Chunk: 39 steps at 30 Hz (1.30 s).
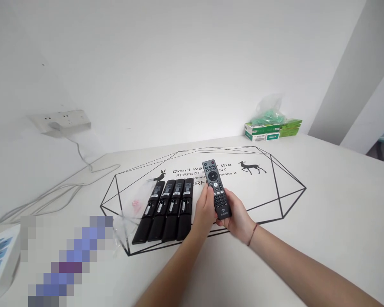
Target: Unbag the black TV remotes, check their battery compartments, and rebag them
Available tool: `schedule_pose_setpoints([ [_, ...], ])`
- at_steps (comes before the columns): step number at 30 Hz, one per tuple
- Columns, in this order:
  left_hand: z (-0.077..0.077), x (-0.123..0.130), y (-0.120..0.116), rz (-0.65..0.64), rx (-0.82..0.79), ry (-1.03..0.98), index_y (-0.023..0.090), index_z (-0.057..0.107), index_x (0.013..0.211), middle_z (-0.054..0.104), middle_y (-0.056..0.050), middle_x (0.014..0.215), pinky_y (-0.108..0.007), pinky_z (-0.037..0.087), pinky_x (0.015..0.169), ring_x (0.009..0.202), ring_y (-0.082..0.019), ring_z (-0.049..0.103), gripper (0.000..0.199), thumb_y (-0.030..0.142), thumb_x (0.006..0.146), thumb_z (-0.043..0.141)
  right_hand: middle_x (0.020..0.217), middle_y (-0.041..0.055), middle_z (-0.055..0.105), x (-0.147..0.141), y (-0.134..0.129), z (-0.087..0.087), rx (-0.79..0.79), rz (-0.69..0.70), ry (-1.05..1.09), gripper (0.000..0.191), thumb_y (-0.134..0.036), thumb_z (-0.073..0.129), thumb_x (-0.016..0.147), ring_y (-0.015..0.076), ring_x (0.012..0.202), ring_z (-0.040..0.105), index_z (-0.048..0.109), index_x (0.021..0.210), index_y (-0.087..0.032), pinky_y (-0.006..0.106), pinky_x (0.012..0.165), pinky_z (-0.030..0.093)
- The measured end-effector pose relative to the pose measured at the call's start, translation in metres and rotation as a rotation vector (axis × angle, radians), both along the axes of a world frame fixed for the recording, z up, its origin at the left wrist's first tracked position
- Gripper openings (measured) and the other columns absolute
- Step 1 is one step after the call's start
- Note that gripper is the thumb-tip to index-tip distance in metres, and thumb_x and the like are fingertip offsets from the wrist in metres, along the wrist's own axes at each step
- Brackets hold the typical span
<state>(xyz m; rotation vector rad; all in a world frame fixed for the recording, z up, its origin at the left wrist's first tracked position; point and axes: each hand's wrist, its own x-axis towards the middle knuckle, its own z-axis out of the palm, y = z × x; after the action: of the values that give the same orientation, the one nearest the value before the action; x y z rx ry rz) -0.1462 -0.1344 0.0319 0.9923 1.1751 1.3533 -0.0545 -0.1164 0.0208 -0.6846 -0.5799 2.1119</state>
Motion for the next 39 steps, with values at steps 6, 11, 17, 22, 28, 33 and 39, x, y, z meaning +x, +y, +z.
schedule_pose_setpoints([
  [6, 0.011, -0.013, -0.01, -0.023, -0.024, 0.002, 0.022, 0.056, 0.093, 0.036, 0.006, 0.053, -0.018, 0.029, 0.028, 0.036, -0.007, 0.035, 0.033, 0.054, 0.085, 0.049, 0.063, 0.0041, 0.062, -0.003, -0.008, 0.003, 0.015, 0.132, 0.019, 0.045, -0.052, 0.042, 0.088, 0.0145, 0.05, 0.058, 0.062, 0.074, -0.014, 0.023, 0.039, 0.042],
  [11, 0.005, -0.01, -0.01, -0.025, -0.118, -0.126, 0.021, 0.053, 0.085, 0.035, 0.005, 0.054, -0.018, 0.027, 0.028, 0.037, -0.007, 0.035, 0.038, 0.059, 0.081, 0.052, 0.061, 0.003, 0.057, 0.0, -0.011, 0.01, 0.032, 0.155, -0.018, 0.05, -0.057, 0.044, 0.086, 0.0118, 0.05, 0.052, 0.062, 0.071, -0.013, 0.022, 0.041, 0.043],
  [17, 0.011, -0.009, -0.01, 0.002, -0.167, -0.176, 0.027, 0.055, 0.117, 0.06, -0.002, 0.088, -0.019, 0.027, 0.032, 0.046, -0.007, 0.045, 0.047, 0.057, 0.083, 0.049, 0.064, -0.0028, 0.052, -0.001, -0.02, 0.013, 0.116, 0.081, -0.098, 0.033, -0.048, 0.071, 0.072, 0.0089, 0.054, 0.048, 0.058, 0.077, -0.018, 0.018, 0.04, 0.041],
  [22, 0.017, -0.01, -0.012, -0.063, -0.171, -0.246, 0.024, 0.059, 0.121, 0.061, -0.006, 0.104, -0.02, 0.033, 0.036, 0.059, -0.011, 0.053, 0.069, 0.074, 0.08, 0.034, 0.065, -0.0036, 0.055, -0.001, -0.023, 0.014, 0.218, 0.112, -0.164, 0.038, -0.046, 0.075, 0.07, 0.0106, 0.055, 0.055, 0.054, 0.09, -0.02, 0.022, 0.047, 0.05],
  [28, 0.011, -0.015, -0.011, -0.084, -0.151, -0.269, 0.022, 0.065, 0.113, 0.063, -0.009, 0.098, -0.023, 0.048, 0.053, 0.069, -0.014, 0.059, 0.075, 0.077, 0.08, 0.026, 0.071, 0.0003, 0.064, 0.001, -0.024, 0.011, 0.294, 0.205, -0.289, 0.044, -0.05, 0.072, 0.073, 0.0154, 0.062, 0.064, 0.051, 0.098, -0.021, 0.027, 0.051, 0.054],
  [33, 0.011, -0.016, -0.011, -0.14, -0.216, -0.155, 0.023, 0.064, 0.114, 0.064, -0.01, 0.098, -0.022, 0.031, 0.03, 0.048, -0.012, 0.053, 0.076, 0.077, 0.08, 0.024, 0.065, 0.0029, 0.063, -0.002, -0.025, 0.01, 0.291, 0.212, -0.341, 0.043, -0.059, 0.062, 0.077, 0.0171, 0.058, 0.064, 0.054, 0.09, -0.018, 0.022, 0.039, 0.047],
  [39, 0.011, -0.017, -0.011, -0.087, -0.214, -0.216, 0.021, 0.061, 0.118, 0.064, -0.01, 0.094, -0.02, 0.022, 0.027, 0.044, -0.01, 0.049, 0.079, 0.079, 0.077, 0.025, 0.067, 0.0017, 0.059, -0.002, -0.024, 0.009, 0.379, 0.229, -0.298, 0.039, -0.055, 0.065, 0.077, 0.0151, 0.06, 0.061, 0.053, 0.081, -0.017, 0.019, 0.036, 0.045],
])
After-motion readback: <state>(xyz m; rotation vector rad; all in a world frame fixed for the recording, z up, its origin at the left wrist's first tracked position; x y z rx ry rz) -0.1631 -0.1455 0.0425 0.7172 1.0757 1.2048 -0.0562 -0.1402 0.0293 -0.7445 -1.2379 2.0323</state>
